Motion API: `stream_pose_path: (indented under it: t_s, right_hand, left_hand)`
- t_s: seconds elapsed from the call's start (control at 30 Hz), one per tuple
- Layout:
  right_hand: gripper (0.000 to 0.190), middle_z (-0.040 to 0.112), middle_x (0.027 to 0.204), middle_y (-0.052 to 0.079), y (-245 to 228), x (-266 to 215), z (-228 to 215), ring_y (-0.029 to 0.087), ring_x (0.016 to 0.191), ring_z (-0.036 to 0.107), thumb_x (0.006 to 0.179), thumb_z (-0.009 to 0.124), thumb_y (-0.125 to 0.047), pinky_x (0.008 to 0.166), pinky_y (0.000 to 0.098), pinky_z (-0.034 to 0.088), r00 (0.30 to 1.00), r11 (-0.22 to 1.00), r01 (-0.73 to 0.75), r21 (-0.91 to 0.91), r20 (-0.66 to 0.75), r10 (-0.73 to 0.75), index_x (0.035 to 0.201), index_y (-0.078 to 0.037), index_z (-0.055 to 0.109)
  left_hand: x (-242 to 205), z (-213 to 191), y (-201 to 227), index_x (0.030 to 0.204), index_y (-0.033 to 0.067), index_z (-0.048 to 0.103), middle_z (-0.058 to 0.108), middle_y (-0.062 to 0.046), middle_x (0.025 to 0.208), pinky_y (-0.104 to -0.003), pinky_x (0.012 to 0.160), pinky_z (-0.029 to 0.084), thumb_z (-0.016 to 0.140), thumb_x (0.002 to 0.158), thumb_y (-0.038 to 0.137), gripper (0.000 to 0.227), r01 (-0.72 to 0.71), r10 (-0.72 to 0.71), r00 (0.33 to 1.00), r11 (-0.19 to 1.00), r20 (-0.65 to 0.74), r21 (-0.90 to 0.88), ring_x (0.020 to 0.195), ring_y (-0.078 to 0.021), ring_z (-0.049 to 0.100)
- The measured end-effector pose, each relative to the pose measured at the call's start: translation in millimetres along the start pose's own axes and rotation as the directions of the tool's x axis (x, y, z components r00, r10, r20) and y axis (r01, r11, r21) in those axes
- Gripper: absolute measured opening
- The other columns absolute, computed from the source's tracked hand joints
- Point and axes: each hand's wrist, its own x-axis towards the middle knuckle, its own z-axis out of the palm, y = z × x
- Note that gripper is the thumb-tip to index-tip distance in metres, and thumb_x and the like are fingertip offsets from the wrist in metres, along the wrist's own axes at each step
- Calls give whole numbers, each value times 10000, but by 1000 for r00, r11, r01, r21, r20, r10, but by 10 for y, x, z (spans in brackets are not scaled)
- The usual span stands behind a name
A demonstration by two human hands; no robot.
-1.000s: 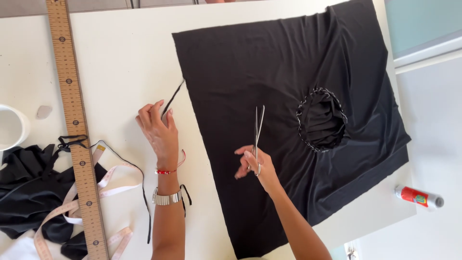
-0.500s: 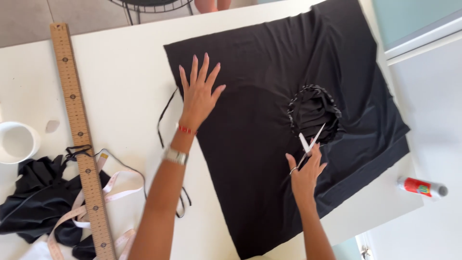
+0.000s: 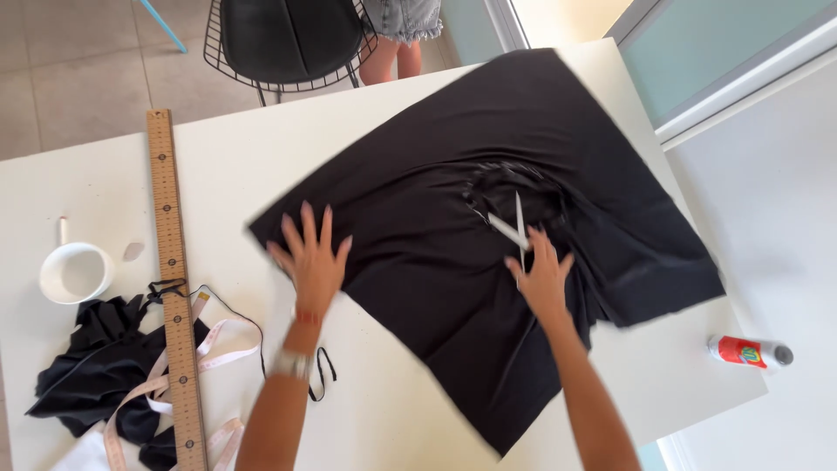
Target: The person uses scissors to cut a piece of black fabric laid out on a white table. They trim the edges of the fabric, occasionally repositioning the material and the camera angle to continue cutting along different sides.
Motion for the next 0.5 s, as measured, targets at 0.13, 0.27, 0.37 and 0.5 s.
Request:
stream_pose_path:
  t_s: [0.13, 0.27, 0.37, 0.5]
  right_hand:
    - [684, 601, 1504, -63, 82, 903, 183, 233, 1507, 520, 1002, 751, -288, 1135, 864, 271, 999, 1000, 17, -22, 51, -16, 1625, -289, 469]
    - [843, 548, 1609, 113, -213, 1755, 549, 309, 1503, 501, 834, 806, -52, 1168, 672, 311, 980, 981, 188, -39, 74, -184, 1610, -115, 483]
    - [727, 678, 1354, 110, -796, 1795, 920, 364, 1232, 631, 778, 756, -58, 1112, 548, 394, 963, 963, 270, 19, 2, -270, 1476, -138, 568]
    - [413, 593, 911, -100, -1751, 1599, 861, 178, 794, 645, 714, 714, -17, 1207, 562, 180, 950, 827, 275, 491, -7, -312, 1018, -222, 524]
  left_hand:
    - [-1115, -405, 361, 1725, 204, 408, 427, -295, 1705, -739, 983, 532, 502, 1037, 695, 850, 7, -22, 999, 947, 43, 322, 1426, -573, 514]
    - [-1982, -652, 1065, 1675, 223, 374, 521, -271, 1539, -492, 838, 550, 572, 920, 759, 946, -162, 2, 902, 929, 433, 333, 1180, -366, 607]
    - [-2444, -823, 1673, 1627, 146, 427, 553, -246, 1434, -498, 800, 548, 720, 902, 663, 938, -216, 178, 816, 976, 550, 4, 1167, -369, 601]
    - [-2432, -925, 2105, 1462, 93, 583, 574, -244, 1283, -496, 968, 514, 854, 929, 364, 656, -253, 606, 728, 673, 321, -695, 1129, -423, 605]
